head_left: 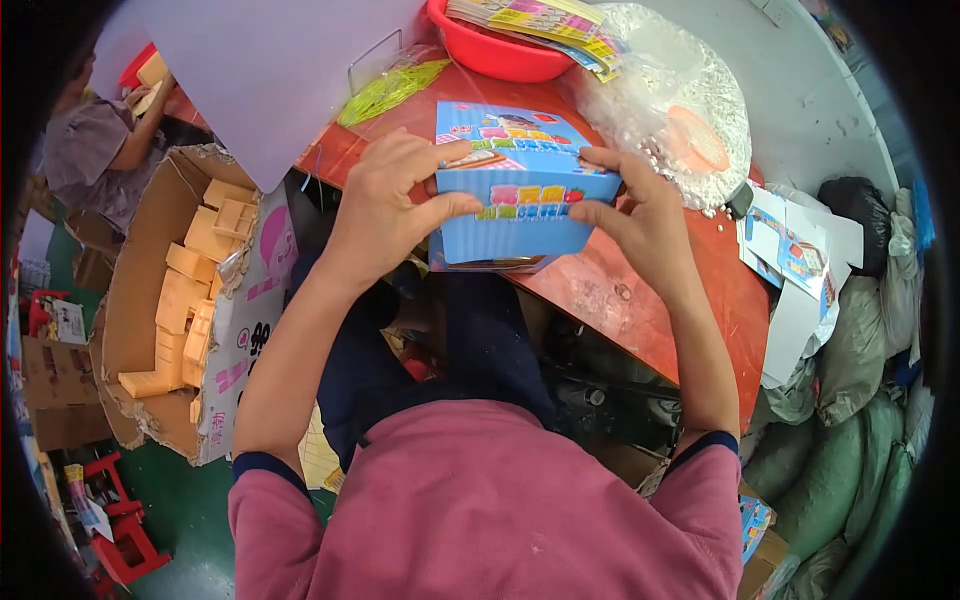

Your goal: Package small toy parts into boxes and organize plastic toy components.

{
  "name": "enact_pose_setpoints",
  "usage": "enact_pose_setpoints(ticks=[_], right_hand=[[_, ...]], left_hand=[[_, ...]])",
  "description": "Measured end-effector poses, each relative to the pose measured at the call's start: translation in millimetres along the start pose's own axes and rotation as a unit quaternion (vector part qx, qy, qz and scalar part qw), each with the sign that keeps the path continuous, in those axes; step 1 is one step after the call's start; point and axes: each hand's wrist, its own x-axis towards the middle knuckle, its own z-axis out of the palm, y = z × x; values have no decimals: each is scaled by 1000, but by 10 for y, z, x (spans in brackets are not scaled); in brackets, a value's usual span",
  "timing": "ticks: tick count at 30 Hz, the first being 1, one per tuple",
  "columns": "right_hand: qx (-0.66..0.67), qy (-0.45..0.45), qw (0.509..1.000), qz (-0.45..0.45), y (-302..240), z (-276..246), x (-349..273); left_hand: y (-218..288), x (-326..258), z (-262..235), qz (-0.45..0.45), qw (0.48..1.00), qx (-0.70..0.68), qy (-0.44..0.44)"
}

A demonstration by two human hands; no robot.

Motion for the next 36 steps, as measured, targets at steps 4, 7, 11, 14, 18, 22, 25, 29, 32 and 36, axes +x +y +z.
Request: enact_pose_setpoints(ticks=[4,7,11,14,18,22,25,29,32,36], right_hand=[[-11,6,1000,-19,59,-28,107],[63,18,998,2,86,-43,168],[71,27,997,-11,139,23,160],[93,29,994,-38,157,48,159],[81,-5,995,-51,180,70,118],[73,-33,994,-76,310,73,26],[85,-21,987,-134,321,99,24],[59,-76,992,-82,410,83,22],[93,-60,991,-76,445,148,38],[101,-53,989,-93,436,187,67]], left_hand=[[-16,149,-21,60,997,18,38],[9,268,-69,60,997,27,40],[-49,239,-60,75,994,63,38],[-75,212,-40,136,982,109,68],[-138,140,-73,139,983,104,58],[-116,18,-38,118,983,142,14],[-118,-36,-52,95,988,123,-3],[-185,-57,-60,131,978,165,7],[-199,-39,-46,134,978,158,10],[-223,-84,-60,130,979,157,6]])
